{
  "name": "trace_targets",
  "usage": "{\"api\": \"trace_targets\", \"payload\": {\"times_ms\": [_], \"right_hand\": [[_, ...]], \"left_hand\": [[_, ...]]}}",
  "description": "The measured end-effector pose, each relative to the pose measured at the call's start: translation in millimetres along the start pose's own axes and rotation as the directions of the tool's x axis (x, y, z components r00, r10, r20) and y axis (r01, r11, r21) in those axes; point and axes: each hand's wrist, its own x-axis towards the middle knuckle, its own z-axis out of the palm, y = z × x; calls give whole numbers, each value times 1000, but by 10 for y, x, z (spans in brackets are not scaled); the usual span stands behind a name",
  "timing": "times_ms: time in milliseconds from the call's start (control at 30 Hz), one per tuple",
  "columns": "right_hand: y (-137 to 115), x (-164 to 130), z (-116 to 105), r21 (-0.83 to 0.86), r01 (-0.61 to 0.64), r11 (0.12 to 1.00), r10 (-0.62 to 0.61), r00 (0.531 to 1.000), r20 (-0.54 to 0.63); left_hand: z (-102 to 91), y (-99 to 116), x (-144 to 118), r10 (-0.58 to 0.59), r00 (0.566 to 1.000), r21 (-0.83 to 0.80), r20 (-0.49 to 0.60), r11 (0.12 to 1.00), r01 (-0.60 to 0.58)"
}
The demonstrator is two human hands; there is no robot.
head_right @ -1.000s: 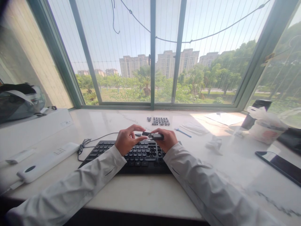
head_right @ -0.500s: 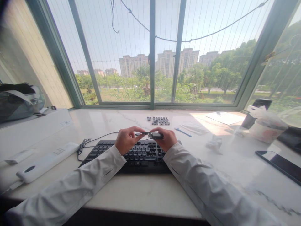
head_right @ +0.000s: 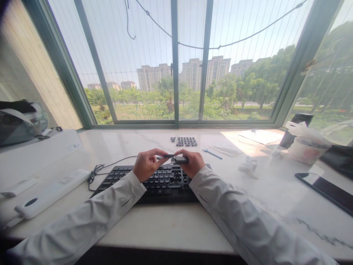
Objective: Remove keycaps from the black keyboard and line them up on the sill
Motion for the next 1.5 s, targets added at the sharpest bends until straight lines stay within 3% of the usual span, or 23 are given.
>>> {"api": "trace_targets", "payload": {"times_ms": [400,700,900,1033,1233,1400,1500], "right_hand": [[-51,46,-6,195,-113,974,97,991,89],[46,24,30,96,-74,993,72,997,24],[98,21,-13,29,-8,1000,4,993,122],[64,35,-61,-28,28,999,-23,987,159],[73,56,-75,-256,130,958,-46,950,309],[99,121,-114,-252,-1,968,51,980,190],[127,159,-185,-317,-21,948,92,973,210]], "left_hand": [[-30,35,2,-6,999,-25,48,1000,7],[-11,13,-1,-44,996,-52,83,997,49],[-34,-2,33,-55,973,-108,223,991,80],[-55,-68,63,-29,957,-15,289,999,35],[-113,-123,67,96,946,233,309,957,-173],[-214,-151,140,93,966,403,243,896,-187],[-292,-228,228,36,974,529,224,835,-152]]}}
